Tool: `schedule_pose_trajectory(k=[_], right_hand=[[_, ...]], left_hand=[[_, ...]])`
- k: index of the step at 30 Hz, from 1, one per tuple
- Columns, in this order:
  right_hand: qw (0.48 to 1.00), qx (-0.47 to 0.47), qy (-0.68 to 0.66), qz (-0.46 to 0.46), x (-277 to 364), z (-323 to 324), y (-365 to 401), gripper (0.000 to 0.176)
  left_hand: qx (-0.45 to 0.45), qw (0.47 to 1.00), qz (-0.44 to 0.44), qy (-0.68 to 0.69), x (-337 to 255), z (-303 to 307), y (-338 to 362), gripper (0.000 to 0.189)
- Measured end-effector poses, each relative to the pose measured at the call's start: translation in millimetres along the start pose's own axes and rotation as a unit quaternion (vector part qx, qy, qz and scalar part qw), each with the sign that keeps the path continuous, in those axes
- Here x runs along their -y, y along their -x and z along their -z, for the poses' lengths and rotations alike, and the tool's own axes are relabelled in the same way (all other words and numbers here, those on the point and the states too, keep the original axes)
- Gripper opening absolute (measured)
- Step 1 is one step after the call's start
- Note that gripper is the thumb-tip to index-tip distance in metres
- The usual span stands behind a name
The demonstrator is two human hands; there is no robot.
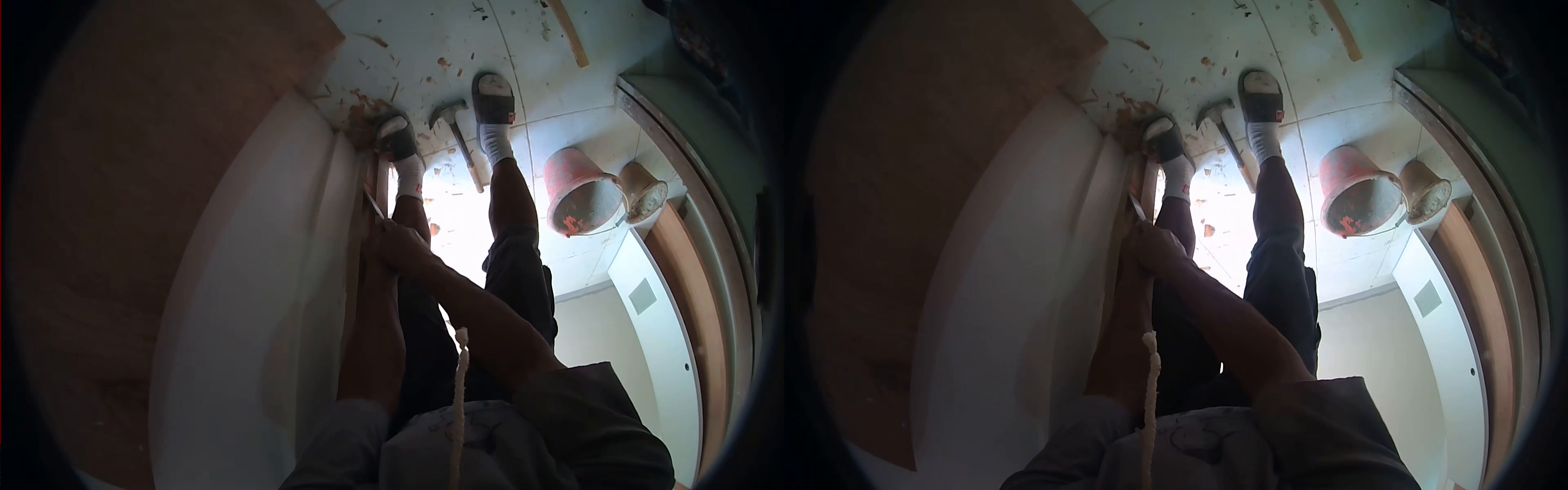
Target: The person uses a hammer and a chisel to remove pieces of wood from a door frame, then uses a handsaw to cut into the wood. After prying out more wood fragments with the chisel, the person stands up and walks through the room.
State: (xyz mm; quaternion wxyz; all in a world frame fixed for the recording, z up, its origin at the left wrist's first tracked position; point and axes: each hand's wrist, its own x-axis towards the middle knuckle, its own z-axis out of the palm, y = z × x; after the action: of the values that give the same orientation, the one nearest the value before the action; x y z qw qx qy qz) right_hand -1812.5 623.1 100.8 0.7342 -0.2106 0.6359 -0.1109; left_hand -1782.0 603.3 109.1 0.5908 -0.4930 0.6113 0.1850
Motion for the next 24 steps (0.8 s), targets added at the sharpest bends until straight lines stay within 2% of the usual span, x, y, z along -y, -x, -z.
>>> schedule_pose_trajectory(k=[2,3,4,8,9,11,12,14,15,16,17,18,19,20,21,23,24], right_hand=[[0.999,0.009,-0.016,0.030,22.4,34.4,17.5,0.041],[0.999,0.010,-0.014,0.031,27.9,37.8,21.3,0.041],[1.000,0.017,0.010,0.020,33.4,36.0,29.1,0.034],[1.000,0.019,0.020,0.007,32.2,34.5,23.8,0.036],[1.000,0.022,0.020,0.005,38.6,38.3,26.7,0.036],[0.998,0.044,0.048,-0.012,48.4,50.1,23.1,0.032],[0.998,0.047,0.047,-0.011,37.3,43.9,11.0,0.032],[0.951,0.018,0.257,0.173,18.9,28.6,-9.8,0.035],[0.948,0.010,0.264,0.176,19.7,37.7,-19.8,0.035],[0.938,0.036,0.292,0.183,18.6,46.1,-26.0,0.033],[0.930,0.069,0.313,0.182,16.4,45.3,-19.7,0.031],[0.932,0.084,0.306,0.176,12.2,33.4,-2.5,0.031],[0.962,0.068,0.214,0.158,8.7,27.3,10.4,0.031],[0.980,0.038,0.129,0.145,8.4,31.5,7.8,0.031],[0.980,0.034,0.129,0.149,20.3,38.7,9.8,0.031],[0.999,0.026,0.015,-0.018,39.9,44.4,27.8,0.031],[0.999,0.023,0.018,-0.018,39.1,46.0,24.7,0.031]], left_hand=[[-0.035,0.995,-0.054,0.080,31.8,-40.9,-19.2,0.028],[-0.051,0.989,-0.081,0.116,46.2,-75.8,0.4,0.029],[-0.062,0.981,-0.106,0.147,60.1,-95.4,-7.3,0.029],[-0.129,0.926,-0.219,0.278,94.7,-155.6,-81.3,0.030],[-0.126,0.927,-0.217,0.279,85.0,-156.0,-77.0,0.030],[-0.278,0.949,-0.078,0.128,50.0,-153.8,-74.1,0.029],[-0.278,0.949,-0.076,0.127,49.6,-144.4,-71.5,0.029],[-0.239,0.954,-0.080,0.161,48.9,-117.6,-88.0,0.029],[-0.230,0.952,-0.083,0.186,37.5,-110.7,-79.6,0.029],[-0.217,0.949,-0.086,0.213,48.4,-92.7,-98.7,0.029],[-0.192,0.949,-0.088,0.235,27.8,-91.3,-86.2,0.029],[-0.158,0.951,-0.082,0.252,36.4,-94.9,-58.0,0.029],[-0.132,0.951,-0.074,0.272,45.5,-88.2,-51.6,0.029],[-0.121,0.945,-0.073,0.295,28.1,-88.0,-23.3,0.029],[-0.109,0.940,-0.074,0.313,29.1,-75.0,-27.3,0.029],[-0.069,0.933,-0.073,0.345,34.9,-50.4,-19.3,0.029],[-0.070,0.932,-0.075,0.348,32.1,-50.7,-22.4,0.029]])
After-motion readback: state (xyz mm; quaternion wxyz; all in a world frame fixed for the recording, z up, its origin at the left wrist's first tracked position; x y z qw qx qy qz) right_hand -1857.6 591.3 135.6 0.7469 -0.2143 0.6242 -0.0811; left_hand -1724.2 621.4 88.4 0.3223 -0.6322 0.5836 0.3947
